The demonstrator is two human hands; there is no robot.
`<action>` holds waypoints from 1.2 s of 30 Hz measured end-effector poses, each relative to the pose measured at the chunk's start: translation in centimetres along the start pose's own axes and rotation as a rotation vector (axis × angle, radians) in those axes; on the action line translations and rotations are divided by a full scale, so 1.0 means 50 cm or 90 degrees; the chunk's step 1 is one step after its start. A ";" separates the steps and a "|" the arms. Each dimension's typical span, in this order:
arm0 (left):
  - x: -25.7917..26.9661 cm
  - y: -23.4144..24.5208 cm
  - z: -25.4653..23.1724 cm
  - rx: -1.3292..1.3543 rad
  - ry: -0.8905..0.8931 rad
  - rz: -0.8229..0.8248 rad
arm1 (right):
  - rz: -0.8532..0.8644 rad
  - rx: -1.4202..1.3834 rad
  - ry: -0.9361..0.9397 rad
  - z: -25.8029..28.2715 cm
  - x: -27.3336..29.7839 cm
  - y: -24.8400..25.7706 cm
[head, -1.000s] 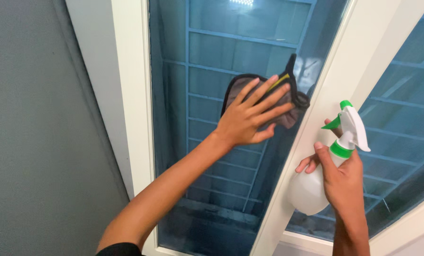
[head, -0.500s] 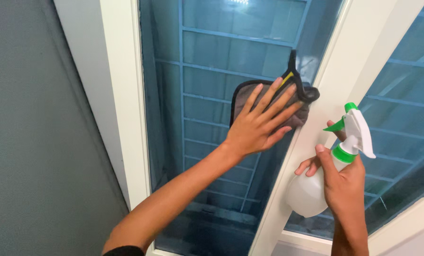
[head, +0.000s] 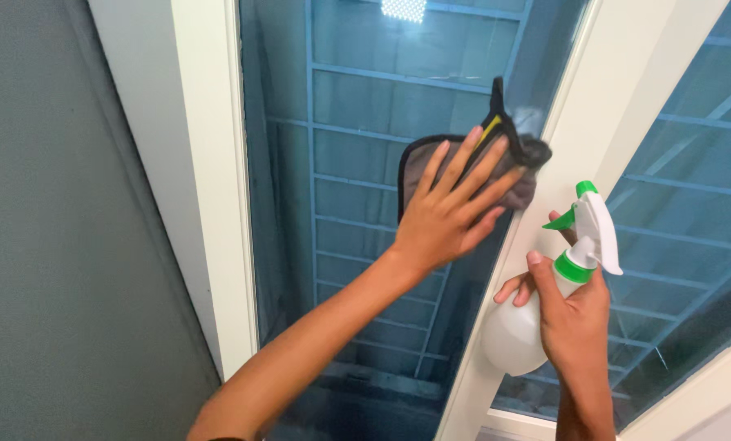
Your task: The person sprays a cleaning solution onto a glass window and wipes the surface with a cloth. They repeatedly spray and wipe different sections of the window to clean it.
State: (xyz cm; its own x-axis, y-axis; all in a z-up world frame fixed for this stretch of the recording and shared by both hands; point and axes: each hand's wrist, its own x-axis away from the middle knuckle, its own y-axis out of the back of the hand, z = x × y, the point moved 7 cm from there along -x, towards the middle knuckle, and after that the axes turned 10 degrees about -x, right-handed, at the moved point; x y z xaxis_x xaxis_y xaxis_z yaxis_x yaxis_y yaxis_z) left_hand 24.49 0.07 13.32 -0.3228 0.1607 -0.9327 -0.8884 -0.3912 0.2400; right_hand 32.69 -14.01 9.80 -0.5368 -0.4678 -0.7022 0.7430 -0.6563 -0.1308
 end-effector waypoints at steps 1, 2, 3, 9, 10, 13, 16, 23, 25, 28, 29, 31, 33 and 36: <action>0.011 0.003 0.009 0.014 -0.034 0.004 | 0.004 -0.008 0.006 0.001 -0.001 -0.004; 0.022 0.008 0.019 0.028 -0.069 0.009 | 0.007 -0.009 0.001 -0.001 -0.001 -0.009; 0.030 0.014 0.025 0.042 -0.102 0.012 | 0.012 -0.009 -0.004 -0.003 -0.002 -0.016; -0.023 0.058 0.132 -0.023 0.017 -0.049 | 0.024 0.013 -0.024 -0.008 -0.012 -0.044; -0.024 0.063 0.135 -0.022 0.035 -0.054 | 0.025 0.011 -0.028 -0.010 -0.012 -0.047; -0.009 0.068 0.129 -0.012 0.050 -0.055 | 0.029 -0.010 -0.023 -0.013 -0.012 -0.052; 0.037 0.075 0.120 0.013 -0.005 -0.018 | 0.042 -0.020 -0.010 -0.018 -0.015 -0.055; 0.031 0.125 0.244 -0.046 0.118 -0.076 | 0.073 -0.030 -0.027 -0.023 -0.015 -0.081; 0.027 0.131 0.253 -0.067 0.149 -0.099 | 0.093 -0.049 -0.023 -0.021 -0.013 -0.102; 0.037 0.129 0.247 -0.057 0.122 -0.077 | 0.115 -0.046 -0.048 -0.026 -0.006 -0.131; 0.049 0.131 0.246 -0.042 0.094 -0.058 | 0.116 -0.047 -0.052 -0.027 -0.008 -0.137; 0.074 0.139 0.248 -0.019 0.054 -0.022 | 0.122 -0.052 -0.065 -0.031 -0.004 -0.153; 0.095 0.148 0.259 0.000 0.029 0.012 | 0.125 -0.054 -0.044 -0.027 -0.004 -0.167; 0.099 0.158 0.300 -0.022 0.071 0.004 | 0.148 -0.083 -0.027 -0.033 -0.002 -0.193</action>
State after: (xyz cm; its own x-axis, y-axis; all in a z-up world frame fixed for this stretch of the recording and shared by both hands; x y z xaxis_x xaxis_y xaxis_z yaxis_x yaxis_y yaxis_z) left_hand 10.97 11.36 14.64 -0.2881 0.0569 -0.9559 -0.8739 -0.4238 0.2381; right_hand 26.22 -6.68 9.97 -0.3598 -0.6236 -0.6940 0.8919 -0.4482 -0.0598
